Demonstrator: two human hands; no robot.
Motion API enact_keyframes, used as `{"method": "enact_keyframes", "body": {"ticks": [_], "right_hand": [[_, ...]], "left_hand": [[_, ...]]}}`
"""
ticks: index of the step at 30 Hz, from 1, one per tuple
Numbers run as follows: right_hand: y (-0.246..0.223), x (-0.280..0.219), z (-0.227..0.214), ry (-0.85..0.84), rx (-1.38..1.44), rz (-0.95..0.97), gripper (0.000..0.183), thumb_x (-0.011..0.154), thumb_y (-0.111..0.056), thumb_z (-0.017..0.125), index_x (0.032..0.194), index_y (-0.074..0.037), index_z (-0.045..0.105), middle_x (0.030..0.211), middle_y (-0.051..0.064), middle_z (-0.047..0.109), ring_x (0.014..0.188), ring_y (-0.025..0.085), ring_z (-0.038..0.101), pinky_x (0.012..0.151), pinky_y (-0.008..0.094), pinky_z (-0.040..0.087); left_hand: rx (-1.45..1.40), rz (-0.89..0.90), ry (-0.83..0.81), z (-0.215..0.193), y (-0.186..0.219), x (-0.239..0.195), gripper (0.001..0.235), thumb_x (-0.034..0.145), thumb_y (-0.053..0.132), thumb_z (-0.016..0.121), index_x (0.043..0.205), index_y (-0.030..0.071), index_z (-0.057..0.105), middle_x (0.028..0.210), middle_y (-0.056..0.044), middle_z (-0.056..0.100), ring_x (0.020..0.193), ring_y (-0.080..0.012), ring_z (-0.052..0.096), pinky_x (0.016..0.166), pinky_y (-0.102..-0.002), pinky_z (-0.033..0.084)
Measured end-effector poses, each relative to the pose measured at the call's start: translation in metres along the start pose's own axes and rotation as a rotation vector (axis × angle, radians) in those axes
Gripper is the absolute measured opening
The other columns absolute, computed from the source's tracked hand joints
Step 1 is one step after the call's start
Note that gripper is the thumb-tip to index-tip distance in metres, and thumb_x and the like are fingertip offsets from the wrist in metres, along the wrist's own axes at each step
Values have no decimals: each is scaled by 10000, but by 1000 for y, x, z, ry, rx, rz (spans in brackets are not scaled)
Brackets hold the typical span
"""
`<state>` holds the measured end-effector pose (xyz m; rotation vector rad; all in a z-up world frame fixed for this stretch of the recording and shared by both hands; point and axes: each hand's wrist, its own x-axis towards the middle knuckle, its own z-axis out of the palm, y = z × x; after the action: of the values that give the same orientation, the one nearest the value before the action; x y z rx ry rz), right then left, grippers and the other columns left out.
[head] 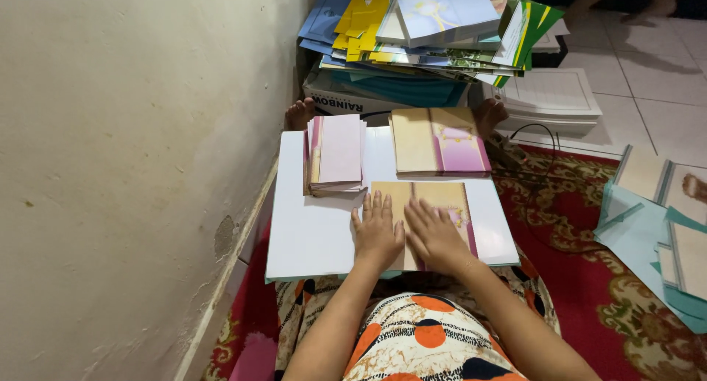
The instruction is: Inspecting and pressing folded paper cards in a finishing area
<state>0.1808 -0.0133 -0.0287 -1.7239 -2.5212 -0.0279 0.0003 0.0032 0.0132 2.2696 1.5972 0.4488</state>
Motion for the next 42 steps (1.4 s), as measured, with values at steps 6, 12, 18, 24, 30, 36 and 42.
{"method": "enact_keyframes", "body": {"ticks": [6,12,18,24,30,36,42], "right_hand": [[-4,-93,-33,-209,178,117,660,1038,-517,260,1619,-263,76,1702,-30,24,1554,152,-42,1230,419,-56],[0,-103,-49,-287,206,423,719,1010,-554,175,1605,-226,-60,1704,-36,-167,1551,174,-161,1242,519,-83],[-20,-31,-32,-167,75,39,666,1051,-508,342,1637,-237,182,1692,31,215,1538,284,201,1172,584,201],[34,51,19,-35,52,98,655,1058,-556,308,1614,-211,273,1670,48,296,1548,251,230,1186,546,197],[-10,-22,-12,-75,52,-12,658,1049,-489,357,1639,-237,212,1667,68,280,1515,297,251,1153,532,219],[-11,-44,-11,-37,-17,-87,635,1051,-520,336,1631,-284,228,1673,-8,267,1512,228,252,1133,450,194],[26,46,4,-46,71,91,644,1067,-541,285,1626,-223,253,1673,52,295,1547,252,232,1182,524,175]], "left_hand": [[117,-49,-51,5,3,4,711,971,425,324,1600,112,208,1685,-125,135,1561,-319,31,1207,-578,87],[70,-73,-38,7,4,4,689,983,388,316,1601,112,187,1688,-127,106,1563,-294,15,1225,-557,50],[28,-13,-15,-1,4,1,659,992,338,389,1566,21,321,1648,-244,254,1551,-393,145,1164,-630,104],[55,6,-2,6,-1,5,649,996,335,385,1564,26,326,1646,-238,264,1550,-387,148,1151,-631,122],[25,-7,23,2,4,-1,633,992,313,396,1549,16,347,1632,-251,283,1543,-394,175,1147,-630,134],[32,0,6,-2,6,-2,628,1001,301,391,1550,2,336,1633,-264,271,1545,-405,159,1151,-638,119],[59,-3,9,-1,4,1,636,1004,334,388,1556,20,339,1633,-249,285,1544,-390,179,1155,-618,129]]}}
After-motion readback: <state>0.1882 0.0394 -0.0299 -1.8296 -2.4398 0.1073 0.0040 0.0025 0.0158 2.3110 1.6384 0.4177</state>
